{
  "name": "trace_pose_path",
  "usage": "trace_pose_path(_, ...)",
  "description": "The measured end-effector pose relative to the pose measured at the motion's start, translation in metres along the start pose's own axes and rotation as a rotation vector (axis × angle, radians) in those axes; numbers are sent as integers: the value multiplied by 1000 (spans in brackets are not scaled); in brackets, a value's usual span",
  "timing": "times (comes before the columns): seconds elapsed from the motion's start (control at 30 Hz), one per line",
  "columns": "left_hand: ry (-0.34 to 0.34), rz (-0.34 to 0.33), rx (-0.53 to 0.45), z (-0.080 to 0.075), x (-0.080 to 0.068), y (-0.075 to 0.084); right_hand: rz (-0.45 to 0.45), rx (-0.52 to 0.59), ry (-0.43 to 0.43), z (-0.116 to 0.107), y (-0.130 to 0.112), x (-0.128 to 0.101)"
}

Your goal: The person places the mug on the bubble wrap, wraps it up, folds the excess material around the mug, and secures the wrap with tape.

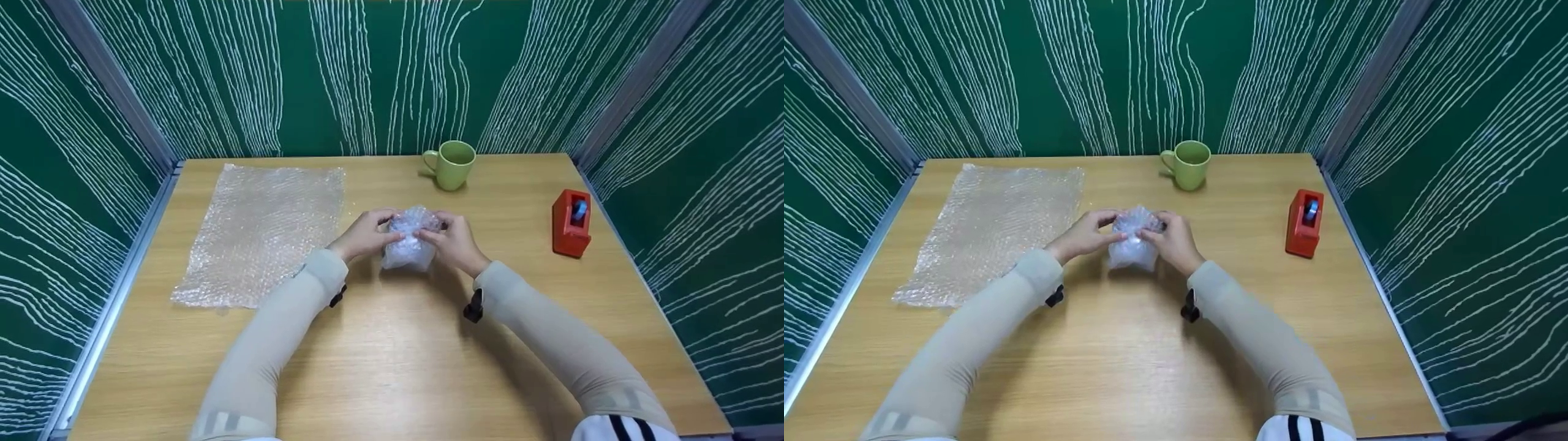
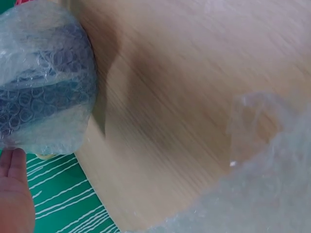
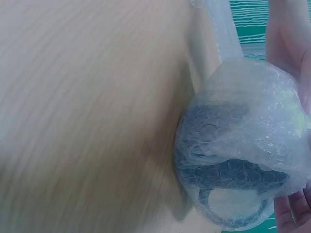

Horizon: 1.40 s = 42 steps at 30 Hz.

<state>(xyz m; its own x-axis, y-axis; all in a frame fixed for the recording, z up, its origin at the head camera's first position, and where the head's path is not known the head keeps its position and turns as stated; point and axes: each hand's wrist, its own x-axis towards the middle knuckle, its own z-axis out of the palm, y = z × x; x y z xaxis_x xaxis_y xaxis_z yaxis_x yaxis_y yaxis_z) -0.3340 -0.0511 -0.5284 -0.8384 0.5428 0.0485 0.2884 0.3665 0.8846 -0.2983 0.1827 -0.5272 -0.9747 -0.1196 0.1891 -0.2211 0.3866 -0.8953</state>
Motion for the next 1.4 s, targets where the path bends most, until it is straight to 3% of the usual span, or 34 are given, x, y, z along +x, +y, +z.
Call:
trace_pose_path(0.13, 22, -3, -53, 4, -1, 0, 64, 3, 14, -1, -1, 5)
trace_pose_path(0.27, 35, 22, -39, 7, 0, 0, 101, 18, 37, 0, 0, 10)
trace_pose_path(0.63, 60, 150, 155, 10, 0, -1, 154, 68, 120, 5, 1, 18)
trace_pose_path(0.87, 45, 167, 305, 11, -1, 3, 208, 80, 140, 4, 3, 25)
trace_pose_path(1.07, 3, 135, 395, 10, 0, 4, 218, 37, 49, -2, -1, 28)
trace_pose_path(1.4, -46, 81, 392, 7, -5, 2, 226, -109, -142, -11, -3, 34)
